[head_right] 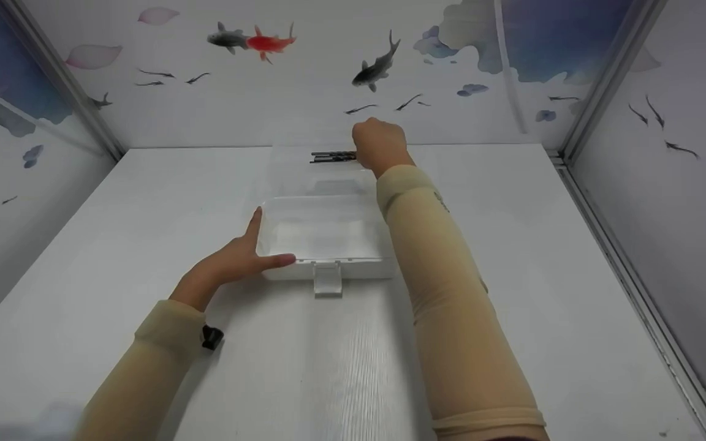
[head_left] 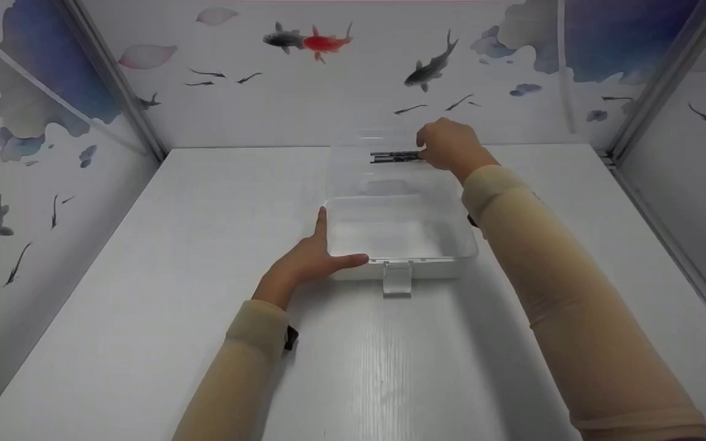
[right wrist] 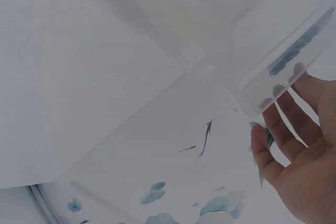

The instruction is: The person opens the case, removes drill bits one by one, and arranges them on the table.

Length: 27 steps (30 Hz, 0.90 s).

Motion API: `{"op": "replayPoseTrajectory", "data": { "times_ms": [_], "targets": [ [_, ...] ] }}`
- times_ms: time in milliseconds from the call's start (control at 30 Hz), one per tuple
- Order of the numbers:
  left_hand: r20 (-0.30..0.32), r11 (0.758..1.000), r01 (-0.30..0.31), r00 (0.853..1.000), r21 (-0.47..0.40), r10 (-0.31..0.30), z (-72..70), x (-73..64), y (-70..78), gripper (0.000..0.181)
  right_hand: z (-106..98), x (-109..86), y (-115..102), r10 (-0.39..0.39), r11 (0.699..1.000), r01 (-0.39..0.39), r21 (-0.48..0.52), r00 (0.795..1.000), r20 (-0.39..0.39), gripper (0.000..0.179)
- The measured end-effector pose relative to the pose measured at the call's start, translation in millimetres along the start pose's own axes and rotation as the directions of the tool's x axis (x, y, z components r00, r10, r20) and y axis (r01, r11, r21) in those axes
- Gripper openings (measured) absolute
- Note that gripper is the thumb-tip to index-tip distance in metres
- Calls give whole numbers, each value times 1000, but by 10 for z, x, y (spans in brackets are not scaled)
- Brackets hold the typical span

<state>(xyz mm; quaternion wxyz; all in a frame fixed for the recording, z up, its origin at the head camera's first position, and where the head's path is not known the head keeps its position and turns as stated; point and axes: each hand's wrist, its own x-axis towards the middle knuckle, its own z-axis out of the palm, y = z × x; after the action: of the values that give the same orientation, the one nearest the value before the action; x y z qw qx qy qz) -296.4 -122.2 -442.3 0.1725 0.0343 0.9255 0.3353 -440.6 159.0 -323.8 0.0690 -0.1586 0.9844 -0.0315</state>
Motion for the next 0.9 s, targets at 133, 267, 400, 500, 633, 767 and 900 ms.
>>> {"op": "replayPoseTrajectory", "data": {
  "times_ms": [133,267,400,500,633,767,900],
  "targets": [
    [3,1000,8,1000,-3,-8,2,-5,2,146,45,-5,51,20,999,-20,26,1000,-14,38],
    [1,1000,2,1000,-10,-2,-3,5,0,145,63,3,64,23,999,-23,31,1000,-6,36],
    [0,1000,-9,1000,-15,9,-9,20,-6,146,48,27,53,15,1000,-15,3,1000,6,35],
    [1,1000,-15,1000,-23,15,-11,19,-7,145,26,39,47,25,1000,-25,-1,999,22,34],
    [5,1000,-7,1000,-24,7,-12,7,-6,144,12,50,48,30,1000,-30,-5,999,45,33],
    [17,1000,-1,1000,-19,2,-14,-5,-6,145,26,57,61,22,1000,-22,-15,999,34,31],
    [12,999,-10,1000,-30,10,-12,-2,-19,147,51,65,75,24,1000,-24,2,1000,7,27]
  ]
}}
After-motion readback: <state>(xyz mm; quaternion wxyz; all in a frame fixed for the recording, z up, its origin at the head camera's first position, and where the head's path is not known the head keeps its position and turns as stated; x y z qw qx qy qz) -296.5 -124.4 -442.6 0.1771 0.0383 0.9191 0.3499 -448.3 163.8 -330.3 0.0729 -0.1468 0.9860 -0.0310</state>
